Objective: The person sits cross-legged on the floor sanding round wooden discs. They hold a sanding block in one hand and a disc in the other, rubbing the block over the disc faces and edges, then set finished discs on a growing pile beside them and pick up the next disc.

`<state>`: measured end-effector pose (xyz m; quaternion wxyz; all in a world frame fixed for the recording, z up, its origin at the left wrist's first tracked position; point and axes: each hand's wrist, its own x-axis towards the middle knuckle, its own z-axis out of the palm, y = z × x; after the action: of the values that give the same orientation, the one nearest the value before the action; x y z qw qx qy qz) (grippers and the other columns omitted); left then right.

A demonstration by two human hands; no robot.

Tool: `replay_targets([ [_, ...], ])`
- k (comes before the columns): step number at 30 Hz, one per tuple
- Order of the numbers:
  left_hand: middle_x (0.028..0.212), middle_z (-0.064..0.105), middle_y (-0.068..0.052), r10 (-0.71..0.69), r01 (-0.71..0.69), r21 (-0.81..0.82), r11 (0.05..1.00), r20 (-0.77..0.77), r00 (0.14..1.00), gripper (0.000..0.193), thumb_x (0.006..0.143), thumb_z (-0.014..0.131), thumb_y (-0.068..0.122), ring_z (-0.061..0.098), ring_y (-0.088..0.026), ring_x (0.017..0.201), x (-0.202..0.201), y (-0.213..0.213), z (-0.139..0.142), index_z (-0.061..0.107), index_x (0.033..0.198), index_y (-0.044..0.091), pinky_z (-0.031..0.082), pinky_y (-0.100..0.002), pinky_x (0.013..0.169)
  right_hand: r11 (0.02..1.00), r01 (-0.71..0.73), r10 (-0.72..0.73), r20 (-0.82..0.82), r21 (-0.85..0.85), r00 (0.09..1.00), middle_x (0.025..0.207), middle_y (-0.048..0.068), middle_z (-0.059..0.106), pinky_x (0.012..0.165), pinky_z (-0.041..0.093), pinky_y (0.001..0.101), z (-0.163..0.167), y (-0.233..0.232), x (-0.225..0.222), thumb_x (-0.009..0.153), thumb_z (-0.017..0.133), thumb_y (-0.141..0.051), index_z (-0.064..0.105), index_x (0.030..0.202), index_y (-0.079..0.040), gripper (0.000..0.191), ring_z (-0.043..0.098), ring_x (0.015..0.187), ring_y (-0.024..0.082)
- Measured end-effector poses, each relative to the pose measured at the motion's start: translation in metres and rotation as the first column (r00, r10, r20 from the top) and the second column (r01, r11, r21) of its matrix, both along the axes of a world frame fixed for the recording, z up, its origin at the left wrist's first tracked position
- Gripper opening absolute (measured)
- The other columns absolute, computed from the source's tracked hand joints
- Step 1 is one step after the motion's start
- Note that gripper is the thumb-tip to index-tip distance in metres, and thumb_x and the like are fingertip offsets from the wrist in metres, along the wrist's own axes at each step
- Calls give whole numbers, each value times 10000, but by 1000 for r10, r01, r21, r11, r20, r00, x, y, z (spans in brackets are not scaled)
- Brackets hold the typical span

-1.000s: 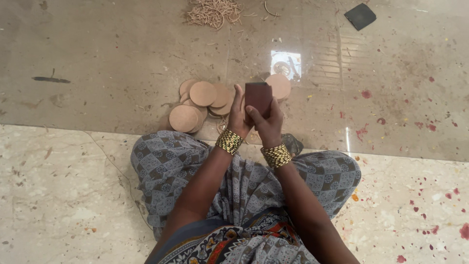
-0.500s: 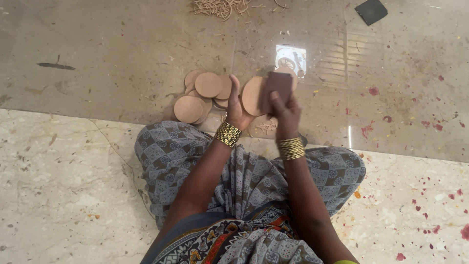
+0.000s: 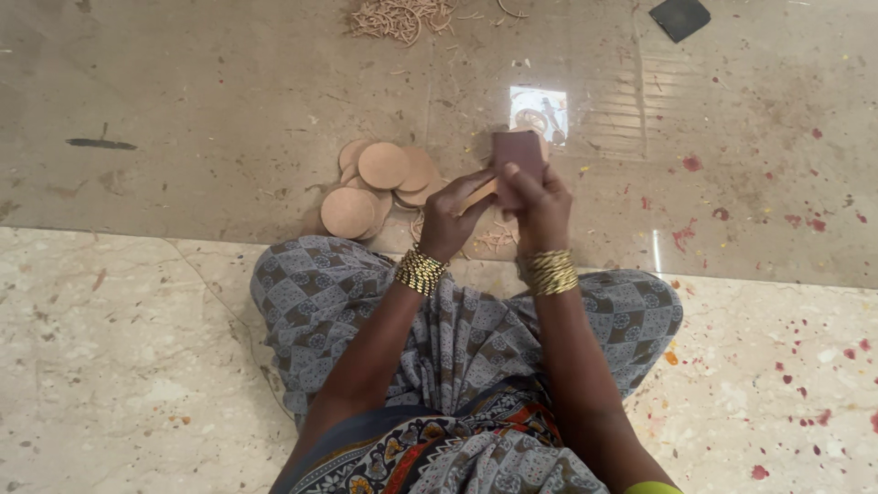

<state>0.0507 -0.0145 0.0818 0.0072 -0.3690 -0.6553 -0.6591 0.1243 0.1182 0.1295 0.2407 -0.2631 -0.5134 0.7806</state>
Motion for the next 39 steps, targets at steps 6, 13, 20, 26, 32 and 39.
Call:
replay_targets([
  [6, 1187, 698, -107, 67, -79, -118, 990, -108, 992, 313, 918, 761, 71, 729, -265, 1067, -2, -3, 10, 696, 1222, 30, 597, -336, 906, 999, 11, -8, -81, 39, 997, 960, 118, 732, 548, 562, 235, -2, -7, 2, 885, 773, -140, 653, 1165, 30, 348, 695, 691, 147],
  [13, 1186, 674, -91, 91, -89, 17, 996, -163, 982, 329, 899, 798, 75, 700, -243, 1110, 6, -3, 9, 709, 1212, 30, 581, -329, 936, 1000, 10, -9, -59, 8, 998, 944, 135, 722, 484, 537, 219, -27, -2, 3, 923, 752, -132, 656, 1147, 21, 288, 662, 636, 143],
  [20, 1158, 704, -102, 89, -107, 160, 981, 121, 989, 263, 937, 772, 108, 711, -215, 1033, 17, 2, 12, 715, 1183, 34, 584, -309, 862, 704, -138, 18, -177, -697, 984, 875, 129, 707, 554, 605, 236, -57, 15, -1, 943, 644, -226, 605, 1147, -1, 306, 712, 669, 216],
  [26, 1024, 747, -125, 84, -88, -153, 984, -29, 996, 191, 945, 705, 61, 756, -251, 927, 4, 0, 8, 709, 1134, 34, 588, -334, 772, 915, 18, 24, -101, 403, 995, 1031, 136, 716, 676, 605, 254, -20, -1, 8, 980, 741, -106, 631, 1211, 63, 306, 702, 853, 161],
  [32, 1108, 749, -133, 154, -162, -29, 986, -186, 970, 208, 964, 702, 59, 753, -267, 978, 18, -1, 19, 700, 1171, 38, 599, -348, 813, 1000, 20, -22, -146, -18, 989, 961, 166, 724, 512, 556, 257, -21, 9, 10, 948, 687, -102, 653, 1197, 46, 292, 696, 689, 181],
  [39, 1070, 762, -119, 131, -138, -88, 987, -81, 988, 248, 955, 764, 130, 770, -240, 956, 21, -1, 9, 705, 1183, 53, 603, -335, 804, 848, -158, 11, -280, -507, 960, 997, 200, 734, 550, 587, 268, -30, 30, 9, 948, 668, -180, 622, 1179, 20, 309, 711, 690, 200],
])
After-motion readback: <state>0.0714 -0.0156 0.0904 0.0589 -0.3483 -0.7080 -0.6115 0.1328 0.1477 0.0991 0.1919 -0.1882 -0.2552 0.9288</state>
